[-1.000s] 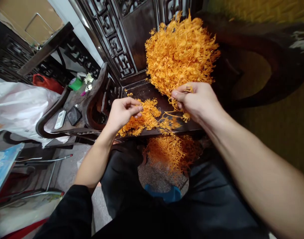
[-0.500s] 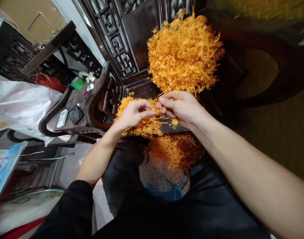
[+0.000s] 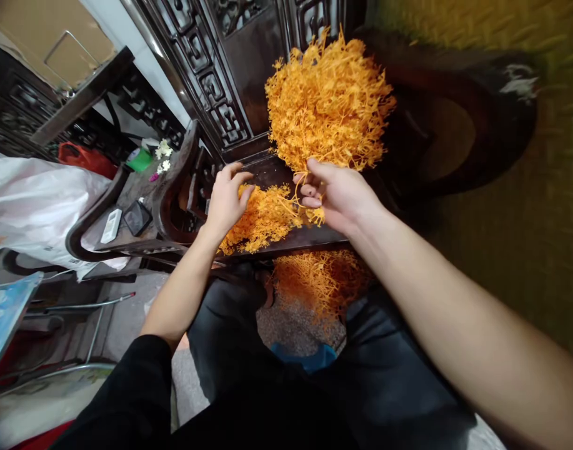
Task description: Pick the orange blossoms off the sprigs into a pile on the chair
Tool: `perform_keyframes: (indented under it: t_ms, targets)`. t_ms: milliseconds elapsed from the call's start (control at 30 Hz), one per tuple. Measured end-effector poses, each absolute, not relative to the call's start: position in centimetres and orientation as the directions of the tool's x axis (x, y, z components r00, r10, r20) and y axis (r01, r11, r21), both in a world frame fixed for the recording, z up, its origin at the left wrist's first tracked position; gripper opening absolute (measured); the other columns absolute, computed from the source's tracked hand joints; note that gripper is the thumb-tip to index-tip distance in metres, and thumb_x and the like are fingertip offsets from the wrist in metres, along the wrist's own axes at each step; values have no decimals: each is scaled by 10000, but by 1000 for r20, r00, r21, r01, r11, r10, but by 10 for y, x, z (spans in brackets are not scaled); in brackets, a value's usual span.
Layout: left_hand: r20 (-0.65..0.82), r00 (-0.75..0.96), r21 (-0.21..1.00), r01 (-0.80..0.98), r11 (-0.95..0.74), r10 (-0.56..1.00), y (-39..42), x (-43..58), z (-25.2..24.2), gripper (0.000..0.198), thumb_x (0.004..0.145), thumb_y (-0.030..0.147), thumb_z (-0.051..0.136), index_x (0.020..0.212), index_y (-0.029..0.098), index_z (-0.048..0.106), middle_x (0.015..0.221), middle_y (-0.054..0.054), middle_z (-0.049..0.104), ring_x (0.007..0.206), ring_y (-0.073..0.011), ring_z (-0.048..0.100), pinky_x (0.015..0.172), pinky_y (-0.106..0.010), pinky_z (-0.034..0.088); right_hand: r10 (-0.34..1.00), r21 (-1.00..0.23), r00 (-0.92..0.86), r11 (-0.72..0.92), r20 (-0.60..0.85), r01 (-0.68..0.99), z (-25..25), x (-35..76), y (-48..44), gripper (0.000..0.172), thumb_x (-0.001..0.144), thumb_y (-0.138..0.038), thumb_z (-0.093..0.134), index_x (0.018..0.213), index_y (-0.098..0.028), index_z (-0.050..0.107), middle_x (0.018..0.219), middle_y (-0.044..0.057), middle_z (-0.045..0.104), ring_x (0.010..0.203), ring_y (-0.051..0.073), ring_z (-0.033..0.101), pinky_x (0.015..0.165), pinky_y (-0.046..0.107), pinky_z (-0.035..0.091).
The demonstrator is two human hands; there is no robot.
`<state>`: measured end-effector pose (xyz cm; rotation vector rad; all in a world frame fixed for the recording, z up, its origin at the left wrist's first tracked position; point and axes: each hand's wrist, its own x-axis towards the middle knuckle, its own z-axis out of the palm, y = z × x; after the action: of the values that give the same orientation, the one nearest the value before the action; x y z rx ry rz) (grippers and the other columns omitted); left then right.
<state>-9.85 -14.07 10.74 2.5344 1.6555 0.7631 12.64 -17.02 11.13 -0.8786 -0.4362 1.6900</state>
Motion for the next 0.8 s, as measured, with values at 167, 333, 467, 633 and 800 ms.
perform_keyframes:
  t_ms: [167,333,467,633,800]
  targets:
    - [330,564,482,589,-649,757,-201,-41,115,632,853,686,721,1291,232,679,1071,-91,770,902,-221,731,842,-315,544,950,-689,-27,-246,-312,-682,104,121,-163,216,1001,-269,625,808,-199,558,793,38,628,572,109,440,478,233,363]
    - [251,372,753,505,-422,893,-209,-20,99,499,902,533,756,1288,256,606,1170,-97,764,945,-224,749,831,-328,580,954,-640,69,-142,-293,-755,109,110,-164,294,1044,-354,558,795,-217,483,746,6,571,524,103,401,440,240,327]
    - [153,315,948,222,-229,937,-196,-20,95,240,927,337,746,1080,235,592,1083,-45,766,804,-121,725,667,-231,559,971,-612,108,-46,-212,-790,110,108,-167,373,999,-477,628,792,-225,446,720,-12,550,482,82,369,384,215,267]
    - [181,327,932,245,-268,928,-199,-16,96,224,882,267,751,785,193,564,735,25,659,585,-82,580,560,-230,462,950,-598,98,-104,-295,-795,118,105,-170,359,1029,-465,587,814,-240,408,603,-66,414,413,67,207,343,203,149]
    - [222,428,885,288,-365,876,-225,-25,124,332,852,292,779,660,196,525,633,39,563,553,-90,484,542,-258,398,904,-649,243,-48,-351,-759,131,130,-158,291,1067,-188,382,794,-244,297,537,-91,287,422,83,174,409,218,107]
